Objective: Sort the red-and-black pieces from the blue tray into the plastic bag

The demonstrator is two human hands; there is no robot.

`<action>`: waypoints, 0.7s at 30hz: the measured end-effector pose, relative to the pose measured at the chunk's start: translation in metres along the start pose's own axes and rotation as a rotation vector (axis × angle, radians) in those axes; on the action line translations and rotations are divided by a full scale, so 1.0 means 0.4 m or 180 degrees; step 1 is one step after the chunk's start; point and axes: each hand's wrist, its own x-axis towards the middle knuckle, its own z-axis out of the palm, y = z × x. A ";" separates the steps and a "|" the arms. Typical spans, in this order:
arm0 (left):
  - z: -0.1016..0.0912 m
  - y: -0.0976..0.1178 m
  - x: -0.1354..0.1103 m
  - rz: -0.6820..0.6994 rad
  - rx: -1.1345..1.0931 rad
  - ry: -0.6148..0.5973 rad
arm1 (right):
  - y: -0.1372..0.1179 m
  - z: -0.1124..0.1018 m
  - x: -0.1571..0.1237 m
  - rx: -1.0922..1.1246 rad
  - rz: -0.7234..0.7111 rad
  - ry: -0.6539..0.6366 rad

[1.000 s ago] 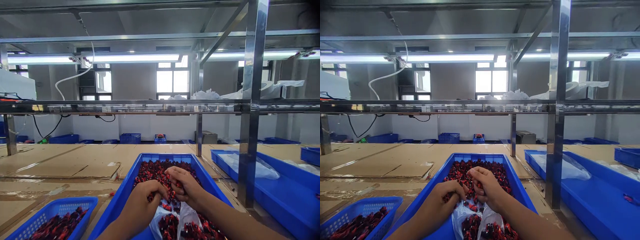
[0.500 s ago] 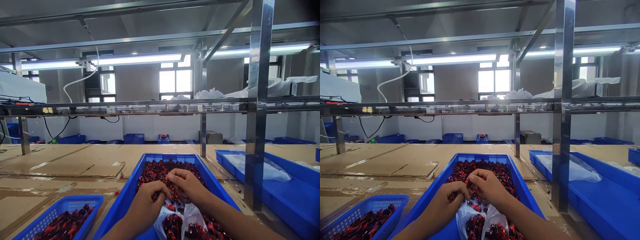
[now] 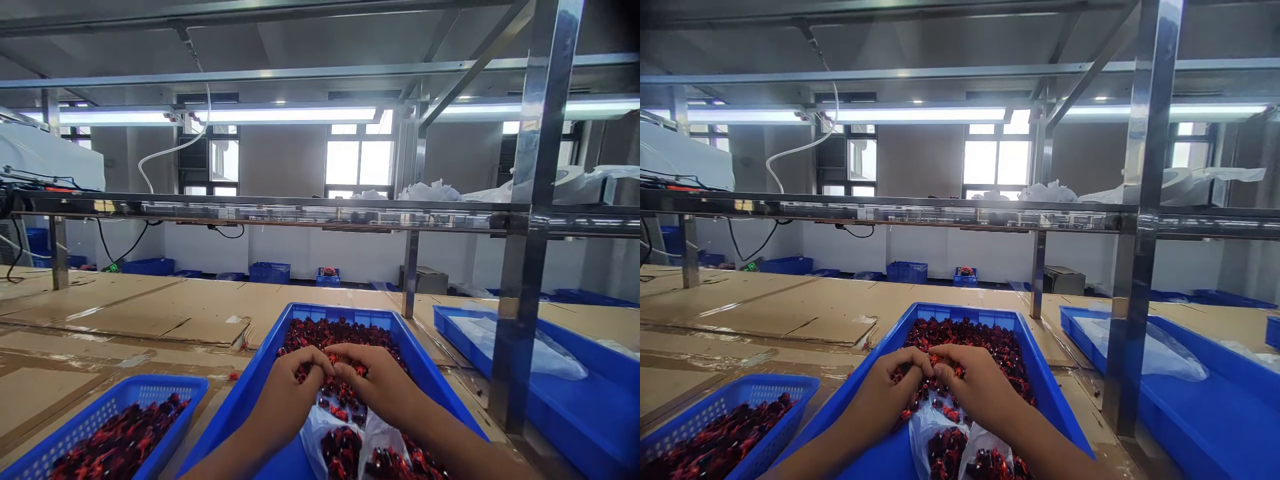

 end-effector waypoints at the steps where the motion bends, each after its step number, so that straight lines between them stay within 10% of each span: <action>1: 0.001 -0.001 0.000 0.0042 0.0040 0.0005 | -0.001 -0.001 -0.002 -0.0250 -0.0084 -0.0019; 12: -0.002 0.017 -0.011 0.0837 0.0367 -0.0008 | 0.029 0.033 -0.010 -0.1701 -0.0266 0.0087; 21: -0.032 -0.029 0.025 -0.0012 0.0043 0.0126 | 0.024 0.025 -0.019 -0.0839 -0.0882 0.0533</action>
